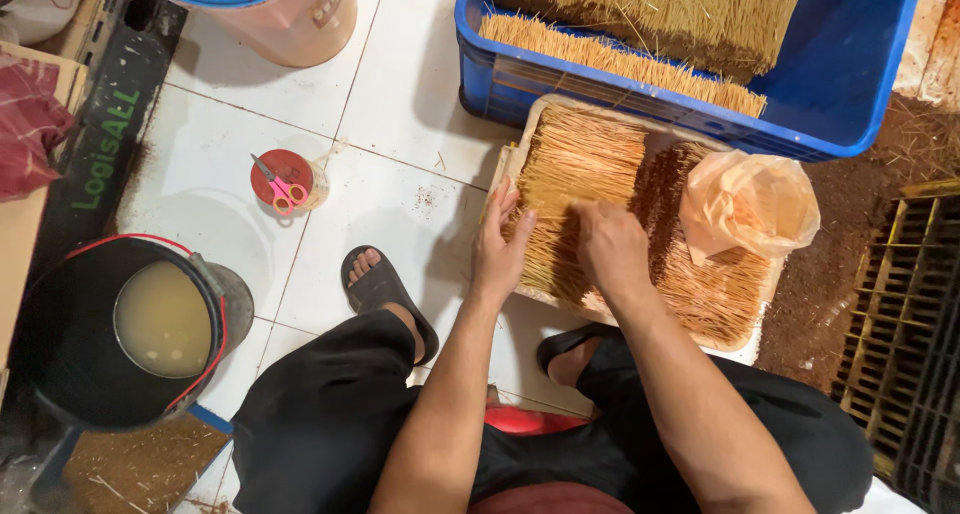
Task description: The person sits on a low stool and repeatedly arranges thin sticks in a white tray, smoothing and aligning them by hand. They occasionally transfer bundles of sticks into a blue bin nearby.
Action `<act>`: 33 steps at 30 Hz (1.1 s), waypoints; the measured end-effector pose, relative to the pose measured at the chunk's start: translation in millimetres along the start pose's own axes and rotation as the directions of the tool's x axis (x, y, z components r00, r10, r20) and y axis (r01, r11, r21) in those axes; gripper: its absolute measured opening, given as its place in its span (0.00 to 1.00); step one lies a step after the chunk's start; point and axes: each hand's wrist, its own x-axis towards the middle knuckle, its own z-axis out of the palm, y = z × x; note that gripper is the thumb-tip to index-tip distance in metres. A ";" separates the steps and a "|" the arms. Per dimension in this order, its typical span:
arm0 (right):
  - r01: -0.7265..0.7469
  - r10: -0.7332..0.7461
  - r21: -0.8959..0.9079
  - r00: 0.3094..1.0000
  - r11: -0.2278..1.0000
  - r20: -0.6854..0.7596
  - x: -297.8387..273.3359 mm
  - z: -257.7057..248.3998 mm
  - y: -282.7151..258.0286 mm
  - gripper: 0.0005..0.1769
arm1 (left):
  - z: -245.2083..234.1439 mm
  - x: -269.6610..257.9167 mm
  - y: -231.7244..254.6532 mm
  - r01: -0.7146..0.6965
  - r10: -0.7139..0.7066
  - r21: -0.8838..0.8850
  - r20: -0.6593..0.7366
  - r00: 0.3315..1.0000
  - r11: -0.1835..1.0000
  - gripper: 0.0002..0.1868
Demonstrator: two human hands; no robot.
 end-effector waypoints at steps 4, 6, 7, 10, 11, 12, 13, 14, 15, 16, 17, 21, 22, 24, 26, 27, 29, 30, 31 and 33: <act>0.172 -0.176 0.050 0.980 0.984 0.091 -11.5 2.9 3.9 0.09 | -5.9 1.7 6.2 0.063 -0.063 -0.002 0.022 0.998 0.998 0.37; 0.164 -0.165 0.021 0.985 0.986 0.048 -14.3 0.5 2.2 0.08 | -5.3 1.6 6.9 0.094 -0.095 0.027 0.039 0.995 0.995 0.36; 0.168 -0.168 -0.007 0.986 0.986 0.003 -14.9 -2.7 -1.5 0.08 | -3.1 1.6 7.1 0.064 -0.064 0.016 0.047 0.997 0.998 0.36; 0.184 -0.187 -0.048 0.980 0.982 -0.064 -16.2 -13.3 -14.5 0.08 | 0.8 1.3 5.9 0.007 -0.005 -0.035 0.065 0.998 0.999 0.37; 0.200 -0.202 -0.037 0.979 0.979 -0.041 -15.6 -16.6 -17.0 0.07 | 0.5 2.5 5.2 0.010 -0.005 -0.068 0.066 0.998 0.998 0.37; 0.216 -0.216 -0.026 0.976 0.976 -0.018 -15.2 -19.4 -19.3 0.07 | -0.1 2.8 4.7 0.013 -0.006 -0.100 0.068 0.998 0.995 0.38; 0.215 -0.215 0.004 0.977 0.977 0.006 -14.2 -23.1 -19.6 0.08 | -1.4 2.9 4.5 -0.004 0.011 -0.104 0.061 0.998 0.995 0.38; 0.213 -0.214 0.034 0.976 0.976 0.031 -12.9 -27.2 -18.2 0.09 | -3.6 2.8 4.5 -0.021 0.027 -0.107 0.054 0.998 0.994 0.38; 0.211 -0.215 0.065 0.975 0.975 0.054 -11.2 -29.7 -16.6 0.10 | -4.7 3.0 4.7 -0.039 0.044 -0.110 0.046 0.998 0.993 0.38; 0.204 -0.213 0.086 0.971 0.975 0.108 -9.3 -29.9 -15.0 0.11 | -4.0 3.2 5.3 -0.027 0.032 -0.090 0.051 0.998 0.996 0.38; 0.197 -0.213 0.108 0.964 0.974 0.162 -8.3 -28.3 -13.2 0.13 | -3.8 2.3 5.5 -0.014 0.018 -0.070 0.055 0.998 0.997 0.38; 0.222 -0.220 0.049 0.974 0.974 -0.046 -7.2 -10.3 2.3 0.10 | -5.3 -0.9 5.9 0.011 -0.007 -0.052 0.073 0.997 0.999 0.38; 0.198 -0.197 0.039 0.980 0.979 -0.024 -9.3 -4.2 4.7 0.10 | -5.3 -2.4 4.6 0.007 -0.003 -0.056 0.072 0.997 0.998 0.38; 0.153 -0.153 0.020 0.988 0.988 0.017 -12.1 2.9 6.7 0.11 | -5.8 -3.9 1.2 -0.002 0.006 -0.062 0.065 0.998 0.998 0.39; 0.063 -0.067 0.056 0.996 0.996 0.059 -13.8 0.4 5.1 0.12 | -8.0 -5.8 -3.9 -0.029 0.036 -0.111 0.062 0.997 0.993 0.38; 0.019 -0.025 0.073 0.997 0.997 0.079 -12.6 -3.9 2.7 0.13 | -9.2 -5.8 -6.0 -0.045 0.054 -0.136 0.060 0.997 0.990 0.38; 0.068 -0.067 0.109 0.998 0.992 -0.006 -11.3 -18.4 -1.7 0.14 | -10.7 -6.9 -8.8 -0.038 0.046 -0.142 0.049 0.998 0.989 0.38; 0.092 -0.087 0.126 0.995 0.988 -0.048 -10.7 -25.0 -4.1 0.16 | -11.5 -7.7 -9.2 -0.034 0.041 -0.146 0.043 0.998 0.989 0.37; 0.177 -0.172 0.123 0.984 0.976 -0.053 -10.4 -29.5 -6.3 0.19 | -12.4 -8.5 -9.0 -0.017 0.022 -0.119 0.039 0.999 0.993 0.37; 0.343 -0.338 0.112 0.939 0.933 -0.066 -11.2 -31.8 -6.4 0.26 | -14.0 -9.2 -6.7 0.014 -0.012 -0.067 0.031 0.999 0.998 0.36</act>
